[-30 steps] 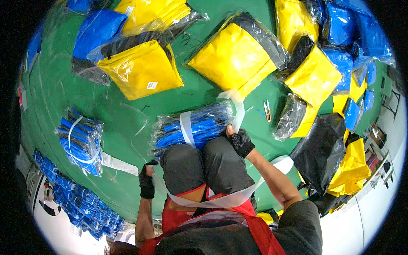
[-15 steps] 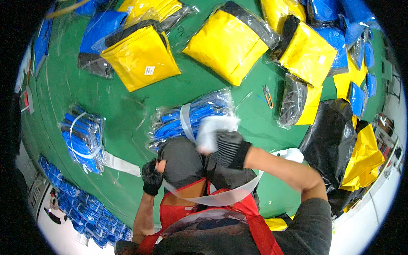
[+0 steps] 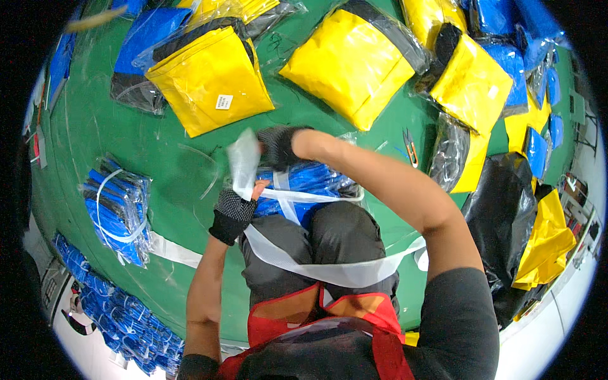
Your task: The person sits on a green floor and bundles blue and yellow plastic-wrapped packages using a white strap. They gather packages, wrap the strap around them, and secure the bundle with a tool, repeating the process for multiple sets.
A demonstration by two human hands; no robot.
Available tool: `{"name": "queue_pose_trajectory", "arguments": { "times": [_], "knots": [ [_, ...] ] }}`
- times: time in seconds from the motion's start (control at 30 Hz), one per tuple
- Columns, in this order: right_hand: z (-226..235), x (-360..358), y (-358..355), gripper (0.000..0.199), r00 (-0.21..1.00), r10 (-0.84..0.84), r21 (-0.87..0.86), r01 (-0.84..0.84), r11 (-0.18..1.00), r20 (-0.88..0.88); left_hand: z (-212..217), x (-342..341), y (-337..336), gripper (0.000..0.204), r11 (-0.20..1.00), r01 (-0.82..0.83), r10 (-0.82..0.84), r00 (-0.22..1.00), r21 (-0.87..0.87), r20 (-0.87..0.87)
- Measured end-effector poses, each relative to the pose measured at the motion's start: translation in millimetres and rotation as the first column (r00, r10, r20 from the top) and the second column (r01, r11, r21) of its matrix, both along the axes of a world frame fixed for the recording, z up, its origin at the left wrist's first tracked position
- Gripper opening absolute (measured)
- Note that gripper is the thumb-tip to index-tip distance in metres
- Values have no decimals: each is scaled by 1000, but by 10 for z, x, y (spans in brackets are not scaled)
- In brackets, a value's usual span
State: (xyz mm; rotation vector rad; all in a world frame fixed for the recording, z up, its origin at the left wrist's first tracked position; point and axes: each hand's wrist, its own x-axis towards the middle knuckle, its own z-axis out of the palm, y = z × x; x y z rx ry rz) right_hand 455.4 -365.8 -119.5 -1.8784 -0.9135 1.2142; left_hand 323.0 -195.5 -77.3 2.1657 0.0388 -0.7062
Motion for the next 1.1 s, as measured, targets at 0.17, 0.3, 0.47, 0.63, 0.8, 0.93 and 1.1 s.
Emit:
{"name": "queue_pose_trajectory", "arguments": {
  "times": [0.17,0.3,0.47,0.63,0.8,0.93,1.1],
  "knots": [
    [-427,-357,-123,12,978,-207,127,209,970,-33,-232,270,233,44,999,-16,3,960,-46,-282],
    [-365,-361,-50,36,995,-31,-199,50,979,95,-253,417,283,40,991,-3,-57,895,-135,-441],
    [-316,-224,5,60,993,-4,-393,-43,918,-118,-648,343,317,30,993,43,-90,870,-106,-486],
    [-428,-156,-55,63,955,-104,-336,5,942,-279,-837,133,255,19,957,275,-273,961,95,-34],
    [-496,-275,6,43,966,-41,-367,-58,928,-256,-685,156,49,25,974,-46,49,999,220,-9],
    [-175,-295,110,34,993,-31,-525,-34,850,-115,-230,182,-31,23,934,-357,355,932,-15,-77],
    [133,-321,-166,29,930,-355,-398,292,870,-92,1009,-476,811,67,875,179,168,758,449,-631]
  ]
}}
